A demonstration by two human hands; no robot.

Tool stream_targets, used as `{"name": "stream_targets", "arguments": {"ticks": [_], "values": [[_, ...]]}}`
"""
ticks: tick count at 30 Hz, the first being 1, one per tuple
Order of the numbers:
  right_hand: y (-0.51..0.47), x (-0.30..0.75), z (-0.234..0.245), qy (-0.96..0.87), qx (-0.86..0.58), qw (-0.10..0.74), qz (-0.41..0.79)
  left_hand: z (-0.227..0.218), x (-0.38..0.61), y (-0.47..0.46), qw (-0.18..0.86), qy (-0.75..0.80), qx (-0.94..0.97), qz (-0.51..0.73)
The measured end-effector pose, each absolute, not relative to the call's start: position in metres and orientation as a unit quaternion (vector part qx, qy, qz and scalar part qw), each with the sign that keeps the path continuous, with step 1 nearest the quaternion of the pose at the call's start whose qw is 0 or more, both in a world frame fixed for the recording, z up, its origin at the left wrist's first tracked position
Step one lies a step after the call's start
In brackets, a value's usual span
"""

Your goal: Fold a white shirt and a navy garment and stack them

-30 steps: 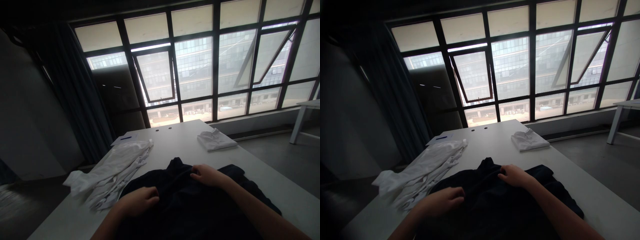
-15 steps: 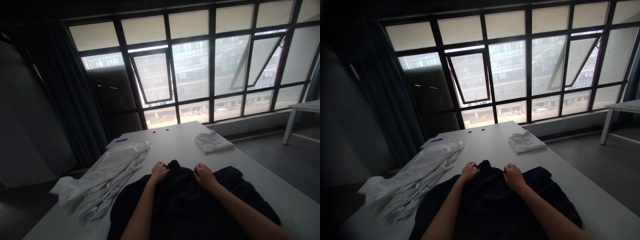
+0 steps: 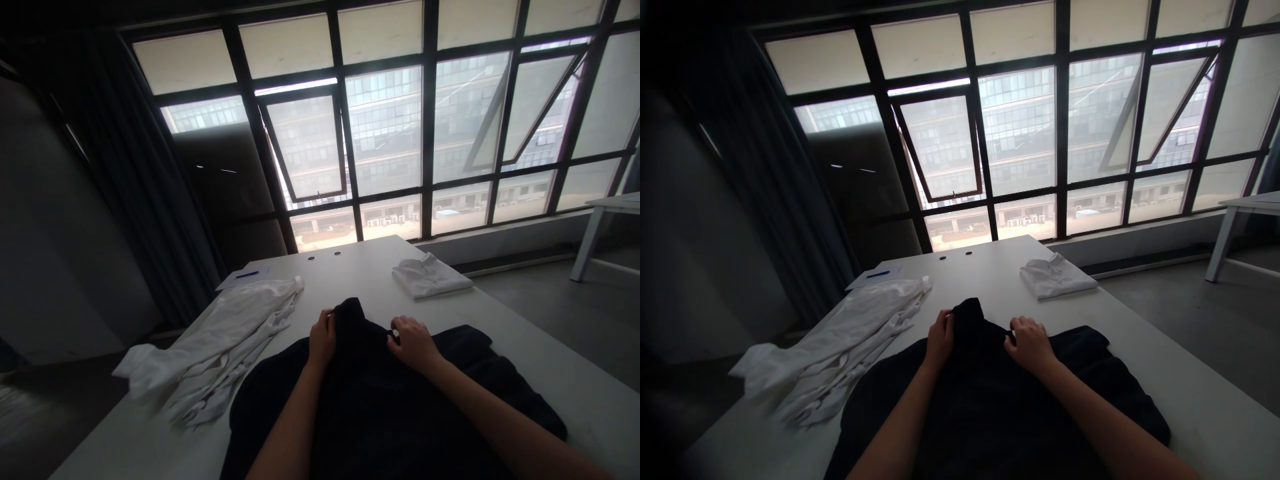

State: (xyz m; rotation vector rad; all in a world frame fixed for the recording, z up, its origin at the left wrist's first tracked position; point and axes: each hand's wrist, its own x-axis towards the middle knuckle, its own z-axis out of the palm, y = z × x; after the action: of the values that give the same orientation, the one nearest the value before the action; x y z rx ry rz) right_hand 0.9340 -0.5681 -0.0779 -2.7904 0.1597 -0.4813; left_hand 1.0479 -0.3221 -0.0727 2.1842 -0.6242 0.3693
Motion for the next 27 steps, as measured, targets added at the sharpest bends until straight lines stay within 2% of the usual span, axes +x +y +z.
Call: {"name": "stream_targets", "arguments": {"ticks": [5,10,14,19,23,27], "values": [[-0.563,0.950,-0.077,0.020,-0.952,0.256,-0.168,-0.074,1.028,-0.339,0.392,-0.318,0.853,0.130],[-0.563,0.995,-0.068,-0.021,-0.908,0.415,-0.060,-0.067,1.026,-0.338,0.387,-0.347,0.845,0.123],[-0.553,1.031,-0.068,-0.052,-0.879,0.474,-0.020,-0.067,1.029,-0.331,0.390,-0.363,0.837,0.130],[-0.539,1.049,-0.099,0.021,-0.837,0.530,-0.131,-0.079,1.038,-0.329,0.346,-0.372,0.853,0.122],[-0.539,1.047,-0.120,0.067,-0.806,0.537,-0.240,-0.087,1.048,-0.329,0.324,-0.334,0.877,0.118],[-0.544,1.042,-0.123,0.079,-0.792,0.530,-0.291,-0.088,1.057,-0.324,0.324,-0.275,0.895,0.132]]}}
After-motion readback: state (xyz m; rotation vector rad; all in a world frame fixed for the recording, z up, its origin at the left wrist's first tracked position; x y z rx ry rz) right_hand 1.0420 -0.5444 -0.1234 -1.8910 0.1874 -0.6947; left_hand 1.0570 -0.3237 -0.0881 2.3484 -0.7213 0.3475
